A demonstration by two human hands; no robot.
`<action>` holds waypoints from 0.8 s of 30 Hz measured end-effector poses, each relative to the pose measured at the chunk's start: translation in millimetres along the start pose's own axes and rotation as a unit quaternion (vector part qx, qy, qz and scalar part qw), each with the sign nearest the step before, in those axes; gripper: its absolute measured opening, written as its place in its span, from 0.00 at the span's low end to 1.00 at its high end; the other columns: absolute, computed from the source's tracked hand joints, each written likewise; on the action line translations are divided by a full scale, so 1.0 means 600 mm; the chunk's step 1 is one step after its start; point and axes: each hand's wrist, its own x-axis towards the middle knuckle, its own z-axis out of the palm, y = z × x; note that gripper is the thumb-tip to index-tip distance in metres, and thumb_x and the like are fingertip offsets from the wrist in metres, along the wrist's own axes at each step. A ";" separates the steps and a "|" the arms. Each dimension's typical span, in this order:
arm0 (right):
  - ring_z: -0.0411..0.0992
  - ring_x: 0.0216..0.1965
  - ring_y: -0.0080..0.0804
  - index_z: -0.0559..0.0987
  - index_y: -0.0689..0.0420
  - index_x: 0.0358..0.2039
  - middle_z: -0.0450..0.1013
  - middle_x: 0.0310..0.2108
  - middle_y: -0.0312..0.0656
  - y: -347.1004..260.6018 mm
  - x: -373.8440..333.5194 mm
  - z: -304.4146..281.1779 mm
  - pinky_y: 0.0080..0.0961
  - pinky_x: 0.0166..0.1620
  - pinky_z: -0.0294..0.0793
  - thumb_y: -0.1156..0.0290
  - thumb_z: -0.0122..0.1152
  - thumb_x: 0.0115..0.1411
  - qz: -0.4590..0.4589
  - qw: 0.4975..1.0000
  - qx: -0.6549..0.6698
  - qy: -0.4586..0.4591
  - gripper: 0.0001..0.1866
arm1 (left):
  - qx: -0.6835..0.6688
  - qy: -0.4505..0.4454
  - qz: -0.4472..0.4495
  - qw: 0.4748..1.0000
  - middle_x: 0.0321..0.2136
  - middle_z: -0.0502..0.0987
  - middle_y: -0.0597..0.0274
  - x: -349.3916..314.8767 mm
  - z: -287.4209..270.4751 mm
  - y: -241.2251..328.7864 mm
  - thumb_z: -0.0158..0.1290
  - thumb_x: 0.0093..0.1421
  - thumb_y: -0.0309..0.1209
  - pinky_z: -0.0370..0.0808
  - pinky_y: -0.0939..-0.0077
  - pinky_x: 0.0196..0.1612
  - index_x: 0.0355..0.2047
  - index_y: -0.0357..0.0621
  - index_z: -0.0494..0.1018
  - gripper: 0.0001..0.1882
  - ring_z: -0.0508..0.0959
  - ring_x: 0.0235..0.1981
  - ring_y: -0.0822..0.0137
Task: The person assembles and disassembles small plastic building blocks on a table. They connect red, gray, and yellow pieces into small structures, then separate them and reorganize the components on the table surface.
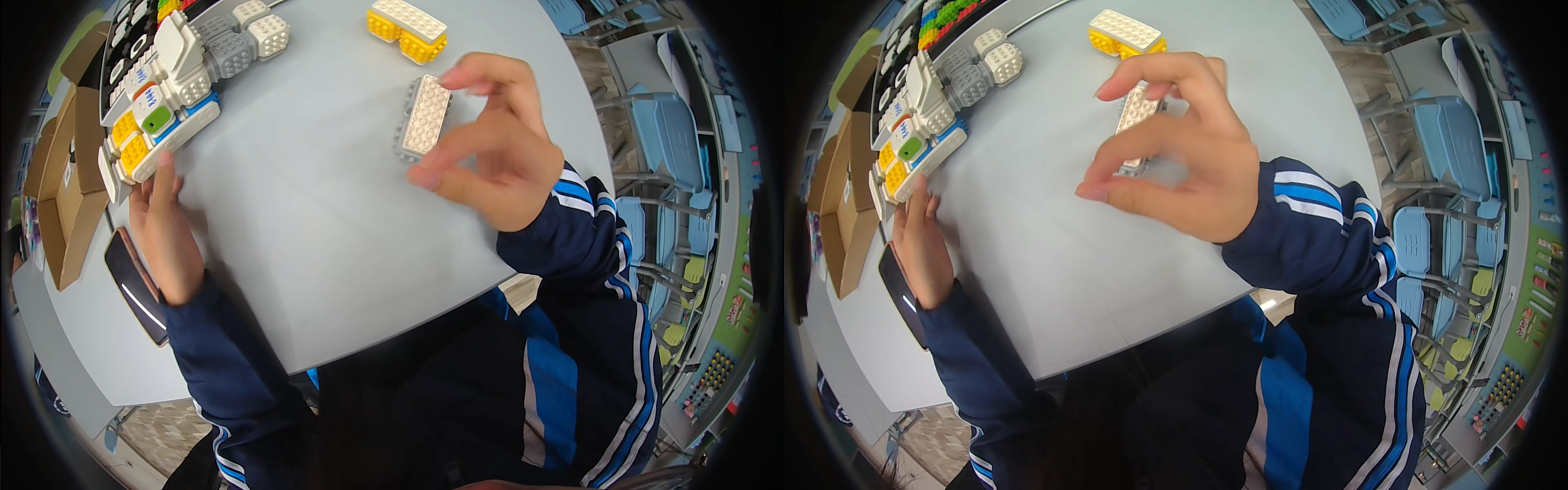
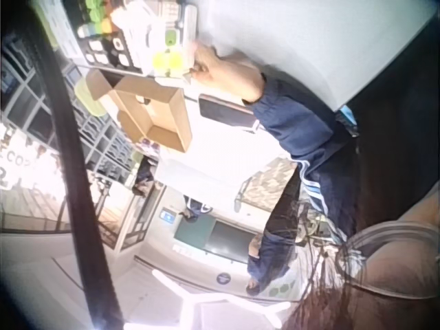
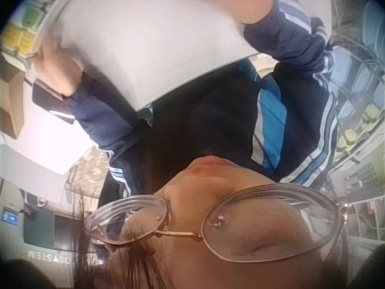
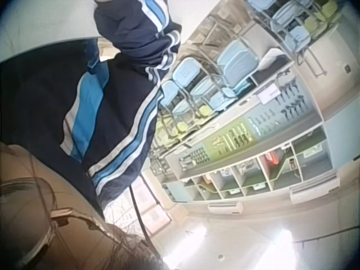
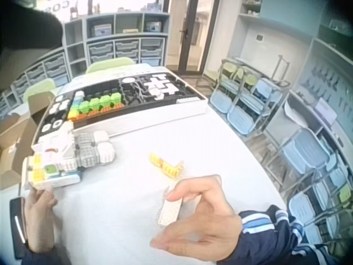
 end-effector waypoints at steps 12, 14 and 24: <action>0.68 0.24 0.25 0.77 0.55 0.32 0.74 0.26 0.33 -0.045 -0.032 0.073 0.18 0.29 0.64 0.80 0.67 0.53 0.077 0.953 0.272 -0.109 0.09 | -0.062 -0.046 -0.100 0.992 0.48 0.67 0.58 -0.088 0.007 0.006 0.57 0.58 0.26 0.66 0.78 0.48 0.58 0.22 0.59 0.31 0.67 0.44 0.72; 0.68 0.20 0.22 0.74 0.57 0.34 0.74 0.21 0.34 -0.064 -0.032 0.076 0.17 0.27 0.65 0.80 0.63 0.57 0.229 0.893 0.363 -0.137 0.07 | -0.068 -0.038 -0.073 0.994 0.47 0.68 0.60 -0.124 0.038 0.016 0.56 0.60 0.25 0.65 0.79 0.47 0.59 0.26 0.60 0.30 0.68 0.41 0.72; 0.77 0.29 0.24 0.68 0.61 0.40 0.76 0.25 0.42 -0.077 -0.022 0.105 0.18 0.31 0.71 0.85 0.56 0.61 0.294 0.821 0.465 -0.153 0.09 | 0.026 -0.331 0.146 0.932 0.37 0.74 0.55 -0.170 0.011 0.007 0.58 0.58 0.20 0.72 0.75 0.43 0.40 0.36 0.76 0.10 0.74 0.36 0.65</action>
